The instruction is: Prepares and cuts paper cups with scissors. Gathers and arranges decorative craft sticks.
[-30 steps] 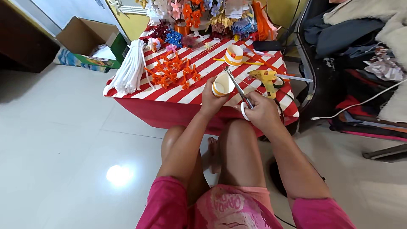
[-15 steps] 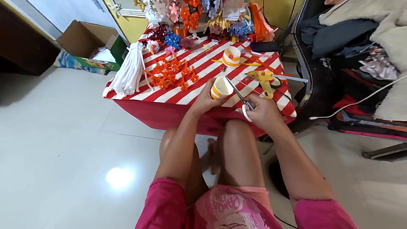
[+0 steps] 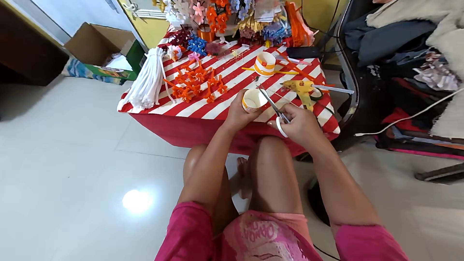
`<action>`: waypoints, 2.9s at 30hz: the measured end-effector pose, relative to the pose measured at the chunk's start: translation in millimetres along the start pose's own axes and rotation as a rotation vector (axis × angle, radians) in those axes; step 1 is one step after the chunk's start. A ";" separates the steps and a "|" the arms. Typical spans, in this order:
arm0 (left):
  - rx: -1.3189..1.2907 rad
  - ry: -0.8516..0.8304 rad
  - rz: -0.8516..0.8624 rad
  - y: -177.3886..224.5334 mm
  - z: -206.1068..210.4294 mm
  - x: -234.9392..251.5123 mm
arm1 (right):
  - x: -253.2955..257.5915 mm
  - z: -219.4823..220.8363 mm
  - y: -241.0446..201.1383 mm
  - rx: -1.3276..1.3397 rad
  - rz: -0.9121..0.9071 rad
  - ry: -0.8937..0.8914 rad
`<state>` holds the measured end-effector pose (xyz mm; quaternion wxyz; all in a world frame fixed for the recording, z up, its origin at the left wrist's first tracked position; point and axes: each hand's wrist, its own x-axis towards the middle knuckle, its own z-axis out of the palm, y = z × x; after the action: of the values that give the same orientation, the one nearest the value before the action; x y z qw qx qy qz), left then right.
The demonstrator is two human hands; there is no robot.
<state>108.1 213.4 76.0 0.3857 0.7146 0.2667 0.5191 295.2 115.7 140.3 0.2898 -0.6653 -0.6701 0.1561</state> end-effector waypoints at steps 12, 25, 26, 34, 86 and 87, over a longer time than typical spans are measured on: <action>0.101 0.208 0.084 -11.5 8.8 0.9 | -4.8 3.5 0.6 -0.015 -0.011 0.023; -0.081 0.130 -0.001 -14.8 4.5 4.5 | 3.9 -0.9 5.7 -0.046 -0.029 0.015; -0.080 0.178 -0.006 -16.6 7.3 6.0 | 5.4 -0.4 5.7 -0.049 -0.023 0.016; 0.179 0.183 0.047 -14.8 12.6 12.5 | 15.9 6.4 -2.0 -0.082 0.002 0.020; 0.220 0.361 0.035 -15.9 26.9 21.3 | 32.6 5.0 1.0 -0.080 -0.093 0.043; 0.198 0.345 0.024 -14.5 25.3 21.6 | 33.9 5.0 0.0 -0.073 -0.088 0.041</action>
<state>139.2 231.5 71.4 0.2558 0.6525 0.3700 0.6098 294.0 149.9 142.5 0.2855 -0.6485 -0.6978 0.1050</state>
